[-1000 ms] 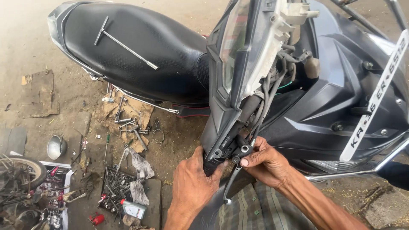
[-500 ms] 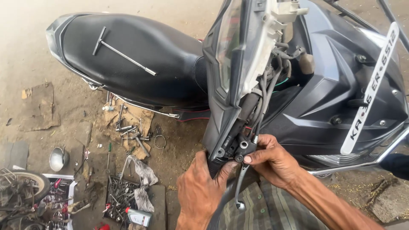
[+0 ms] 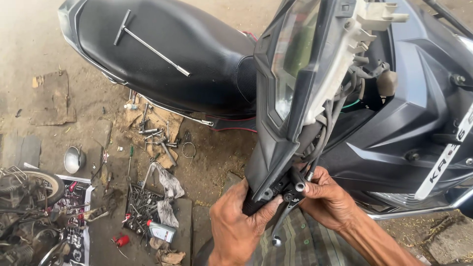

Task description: The person repairs the handlebar assembly of a scooter parked on a roadside. They use a long wrench on a bolt, then work by hand to loosen, reposition and tighten the brake lever and handlebar clamp components, handling small bolts and fasteners from the ground beside the scooter.

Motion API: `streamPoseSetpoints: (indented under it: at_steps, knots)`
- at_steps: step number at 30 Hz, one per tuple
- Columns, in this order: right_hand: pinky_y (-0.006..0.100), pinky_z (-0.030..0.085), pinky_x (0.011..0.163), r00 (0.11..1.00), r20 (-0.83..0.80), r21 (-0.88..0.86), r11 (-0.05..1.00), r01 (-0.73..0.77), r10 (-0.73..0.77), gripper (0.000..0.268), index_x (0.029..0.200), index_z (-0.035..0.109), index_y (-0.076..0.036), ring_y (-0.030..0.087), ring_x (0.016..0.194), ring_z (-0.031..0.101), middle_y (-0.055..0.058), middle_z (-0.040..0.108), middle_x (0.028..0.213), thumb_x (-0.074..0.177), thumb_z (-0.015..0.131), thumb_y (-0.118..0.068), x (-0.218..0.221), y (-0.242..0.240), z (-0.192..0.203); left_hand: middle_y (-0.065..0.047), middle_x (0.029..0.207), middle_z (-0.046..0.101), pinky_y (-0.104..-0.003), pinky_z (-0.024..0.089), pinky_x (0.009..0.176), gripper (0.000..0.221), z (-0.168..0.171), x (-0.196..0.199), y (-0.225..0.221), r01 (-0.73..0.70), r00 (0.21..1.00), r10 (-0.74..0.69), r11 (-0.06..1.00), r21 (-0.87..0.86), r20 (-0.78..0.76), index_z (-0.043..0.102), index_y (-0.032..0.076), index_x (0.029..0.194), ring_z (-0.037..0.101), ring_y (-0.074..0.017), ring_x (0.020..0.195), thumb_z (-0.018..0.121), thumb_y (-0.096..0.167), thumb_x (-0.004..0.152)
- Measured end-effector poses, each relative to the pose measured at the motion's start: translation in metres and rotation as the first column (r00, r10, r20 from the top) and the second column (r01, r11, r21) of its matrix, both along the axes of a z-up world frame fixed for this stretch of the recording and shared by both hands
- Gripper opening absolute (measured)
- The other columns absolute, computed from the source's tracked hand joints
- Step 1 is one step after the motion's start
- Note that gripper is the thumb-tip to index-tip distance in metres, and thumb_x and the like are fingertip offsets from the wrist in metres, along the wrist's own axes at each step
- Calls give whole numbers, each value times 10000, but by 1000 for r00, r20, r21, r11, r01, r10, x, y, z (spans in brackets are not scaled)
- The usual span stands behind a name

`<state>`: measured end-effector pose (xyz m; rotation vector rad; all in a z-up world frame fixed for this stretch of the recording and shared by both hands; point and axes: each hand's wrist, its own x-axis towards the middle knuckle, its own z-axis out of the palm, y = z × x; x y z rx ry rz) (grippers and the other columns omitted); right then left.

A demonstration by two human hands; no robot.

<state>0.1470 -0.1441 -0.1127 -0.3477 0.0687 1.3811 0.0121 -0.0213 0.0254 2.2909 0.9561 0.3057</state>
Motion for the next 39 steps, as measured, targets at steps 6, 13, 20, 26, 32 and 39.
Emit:
streamPoseSetpoints:
  at_steps: [6,13,20,26,32,39]
  knots:
    - [451,469,1001,999,-34,78,997,-9,12,214,984,756,-18,211,985,662,63,750,959,821,865,-105,-5,-1,-13,-129,906,714,-457,567,779,616,-11,-2,-16,-72,997,55,935,348,58,679,-12,1139,709,-339,885,865,432,754]
    - [444,483,968,999,-9,-1,999,-34,34,306,1024,751,-28,196,963,667,48,757,957,751,863,-108,6,6,11,-221,1171,710,-470,545,912,550,-76,-48,-78,-95,993,54,900,426,107,645,-26,1229,705,-375,1074,772,339,839]
    - [422,480,950,998,20,63,997,-55,53,258,1020,720,-15,206,970,648,60,736,970,819,869,-77,7,3,-15,-178,1074,785,-402,620,811,311,-73,1,-73,-231,933,307,910,-345,187,750,-24,1144,748,-318,975,711,168,904]
    - [401,490,902,996,15,73,993,-94,93,302,1027,710,-10,200,946,649,68,727,943,783,869,-89,12,10,3,-130,1009,770,-382,577,780,215,-78,10,-69,-254,919,216,964,76,331,756,-1,1059,738,-270,928,698,189,978]
    - [442,508,989,991,80,24,994,-105,103,282,1028,704,0,222,1004,674,83,742,1001,817,847,-123,16,-3,6,-78,753,762,-287,535,589,219,-45,19,-67,-239,882,378,873,-425,281,796,1,931,694,-137,656,774,215,891]
    - [401,536,862,983,172,-74,996,-57,69,339,1095,717,19,214,940,683,101,762,1007,815,826,-138,16,-16,52,-52,698,711,-274,468,555,210,-26,19,-79,-205,855,418,816,-540,308,784,-33,889,589,-103,609,753,174,913]
